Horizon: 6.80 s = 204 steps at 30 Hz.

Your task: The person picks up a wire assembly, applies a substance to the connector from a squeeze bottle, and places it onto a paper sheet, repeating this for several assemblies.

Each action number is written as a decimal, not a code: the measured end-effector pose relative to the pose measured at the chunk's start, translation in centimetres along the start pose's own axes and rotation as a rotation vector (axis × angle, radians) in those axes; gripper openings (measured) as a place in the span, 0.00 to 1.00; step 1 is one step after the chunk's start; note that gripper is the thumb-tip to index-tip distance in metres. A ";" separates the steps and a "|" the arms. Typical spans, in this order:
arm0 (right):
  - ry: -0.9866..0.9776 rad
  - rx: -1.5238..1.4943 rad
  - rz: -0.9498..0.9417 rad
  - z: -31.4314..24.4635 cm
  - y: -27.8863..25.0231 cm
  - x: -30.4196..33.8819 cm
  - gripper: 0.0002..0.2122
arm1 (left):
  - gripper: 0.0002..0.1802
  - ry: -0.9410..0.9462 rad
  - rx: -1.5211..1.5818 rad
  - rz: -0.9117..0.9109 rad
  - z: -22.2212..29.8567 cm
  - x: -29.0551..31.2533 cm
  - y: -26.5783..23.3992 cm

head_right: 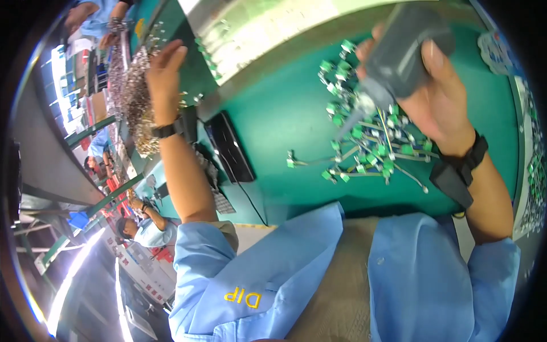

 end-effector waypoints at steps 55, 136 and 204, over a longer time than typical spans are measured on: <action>0.152 0.116 0.127 1.8 3.7 3.6 0.31 | 0.16 -0.318 0.940 -0.654 7.5 21.1 17.0; 0.077 0.264 0.049 0.5 2.7 1.9 0.29 | 0.10 -0.184 1.073 -0.646 7.8 20.8 16.7; 0.258 0.342 -0.041 -0.9 3.0 1.8 0.32 | 0.13 -0.134 1.101 -0.616 7.6 20.7 17.0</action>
Point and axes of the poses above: each hand's wrist, its own x-axis away from the middle knuckle, its own y-axis out of the palm, z = x × y, the point moved 6 cm from there along -x, towards the middle knuckle, and after that the axes turned 1 degree about y, right-handed, at the moved point
